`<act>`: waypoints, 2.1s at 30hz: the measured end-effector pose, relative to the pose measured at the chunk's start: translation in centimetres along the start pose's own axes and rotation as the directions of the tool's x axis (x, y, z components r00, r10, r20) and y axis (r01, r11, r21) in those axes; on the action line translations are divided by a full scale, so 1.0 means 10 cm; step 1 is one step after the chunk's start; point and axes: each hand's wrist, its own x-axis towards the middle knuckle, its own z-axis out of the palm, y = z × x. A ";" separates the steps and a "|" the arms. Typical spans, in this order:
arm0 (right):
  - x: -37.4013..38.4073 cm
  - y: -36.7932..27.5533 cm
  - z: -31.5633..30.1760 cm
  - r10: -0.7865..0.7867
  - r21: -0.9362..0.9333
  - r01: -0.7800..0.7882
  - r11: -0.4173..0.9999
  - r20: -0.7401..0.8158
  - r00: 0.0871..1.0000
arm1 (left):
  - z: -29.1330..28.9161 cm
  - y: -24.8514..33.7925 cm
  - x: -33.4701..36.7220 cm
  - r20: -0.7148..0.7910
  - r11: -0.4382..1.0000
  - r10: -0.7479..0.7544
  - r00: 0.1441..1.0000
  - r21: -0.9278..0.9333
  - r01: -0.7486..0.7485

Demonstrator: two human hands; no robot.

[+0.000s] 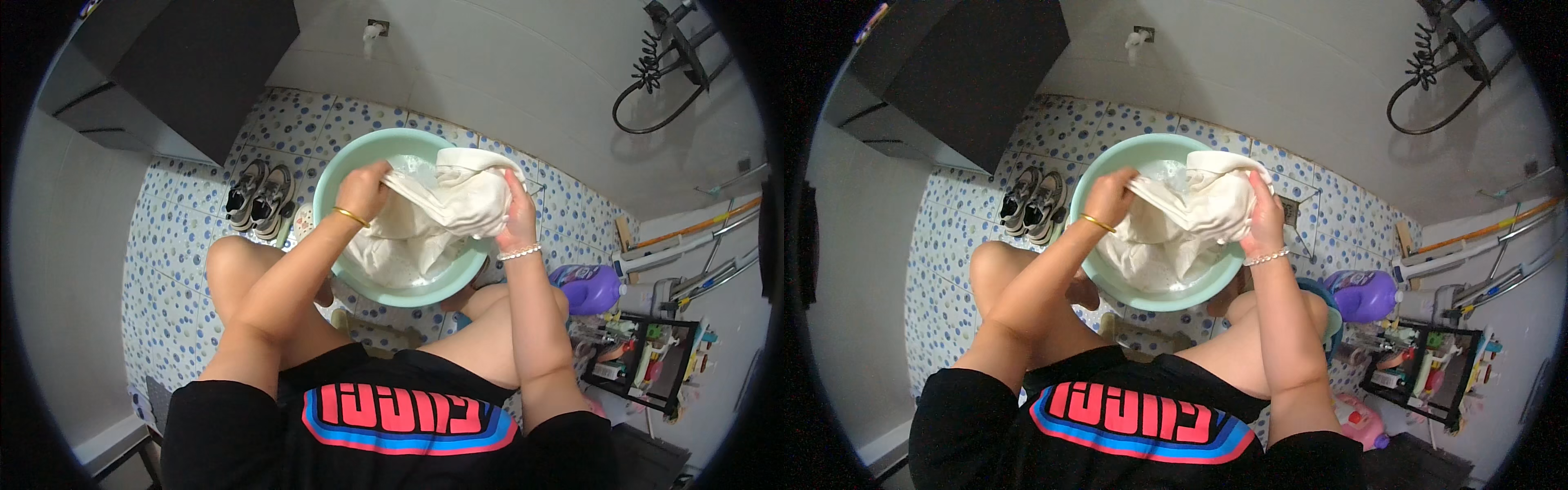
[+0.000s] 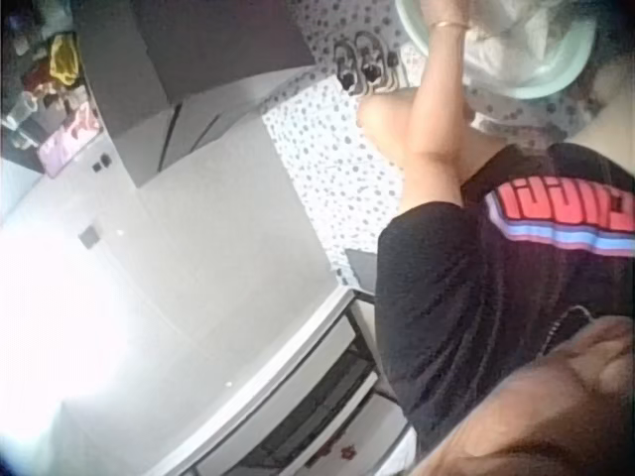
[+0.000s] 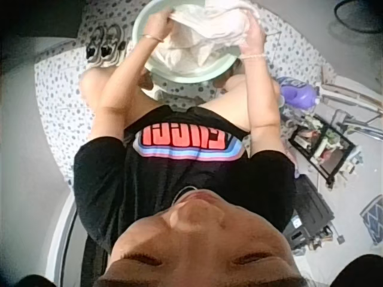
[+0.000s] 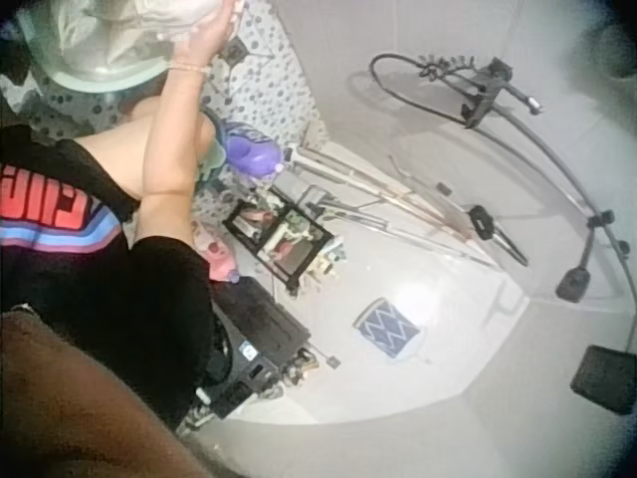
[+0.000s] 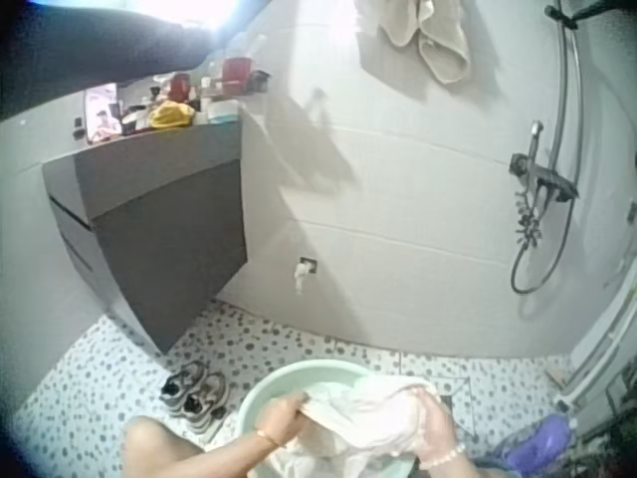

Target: The person sits on the floor and hand-washes a white cloth in a light green basin filled with soapy water. They repeatedly submerge, scrub, and wring the cloth by hand throughout the clip.

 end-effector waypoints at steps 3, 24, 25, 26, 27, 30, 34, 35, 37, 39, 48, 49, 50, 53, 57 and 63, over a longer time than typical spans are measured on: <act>0.12 0.23 -0.27 -0.045 -0.264 0.009 0.964 -0.132 0.990 | -0.12 -0.04 -0.15 0.034 0.990 0.138 0.990 0.003 -0.139; 0.24 1.01 0.13 0.356 -0.819 0.327 -0.472 0.162 0.920 | 0.37 -0.39 -0.10 0.370 0.995 -0.095 0.924 0.018 0.095; 0.25 0.92 0.17 0.387 -0.824 0.270 -0.499 0.067 0.920 | 0.28 -0.29 -0.03 0.325 0.978 -0.154 0.933 -0.082 0.190; 0.27 0.85 0.19 0.416 -0.822 0.215 -0.526 -0.028 0.909 | 0.22 -0.24 0.02 0.285 0.943 -0.219 0.933 -0.185 0.277; 0.32 0.81 0.17 0.420 -0.852 0.158 -0.500 -0.079 0.904 | 0.19 -0.26 0.07 0.350 0.782 -0.172 0.921 -0.520 0.343; 0.41 0.68 0.03 0.484 -0.902 0.226 -0.369 0.021 0.875 | -0.15 0.03 0.14 0.411 0.623 0.034 0.911 -0.722 0.302; 0.25 0.44 0.30 0.240 -0.752 0.442 0.489 0.603 0.761 | -0.59 0.48 0.11 0.364 0.418 0.192 0.911 -0.870 0.260; 0.25 0.41 0.33 0.298 -0.726 0.328 0.604 0.588 0.752 | -0.66 0.52 0.11 0.324 0.381 0.252 0.912 -0.899 0.214; 0.22 0.36 0.35 0.276 -0.699 0.260 0.666 0.555 0.785 | -0.70 0.57 0.11 0.382 0.402 0.264 0.886 -0.878 0.259; 0.17 0.37 0.32 0.166 -0.640 0.267 0.720 0.533 0.830 | -0.64 0.57 0.13 0.445 0.482 0.257 0.858 -0.829 0.285; 0.07 0.31 0.20 -0.038 -0.167 0.117 0.979 0.414 0.910 | -0.15 0.16 0.08 0.373 0.758 0.224 0.900 -0.647 0.079; 0.03 0.24 0.23 0.037 -0.125 0.027 0.992 0.479 0.877 | -0.14 0.14 0.10 0.401 0.711 0.224 0.888 -0.691 0.133; 0.01 0.20 0.24 0.106 -0.090 -0.068 0.994 0.544 0.832 | -0.14 0.13 0.11 0.428 0.659 0.226 0.875 -0.729 0.186; 0.03 0.21 0.25 0.317 -0.243 -0.242 0.939 0.344 0.884 | -0.23 0.26 0.10 0.369 0.623 0.211 0.905 -0.765 0.167; 0.09 0.31 0.17 0.363 -0.445 -0.179 0.877 0.372 0.854 | -0.42 0.48 0.09 0.345 0.705 0.204 0.916 -0.701 0.107; 0.08 0.04 0.29 0.015 -0.458 0.185 0.870 0.398 0.917 | -0.43 0.25 0.13 0.386 0.782 0.174 0.906 -0.613 0.111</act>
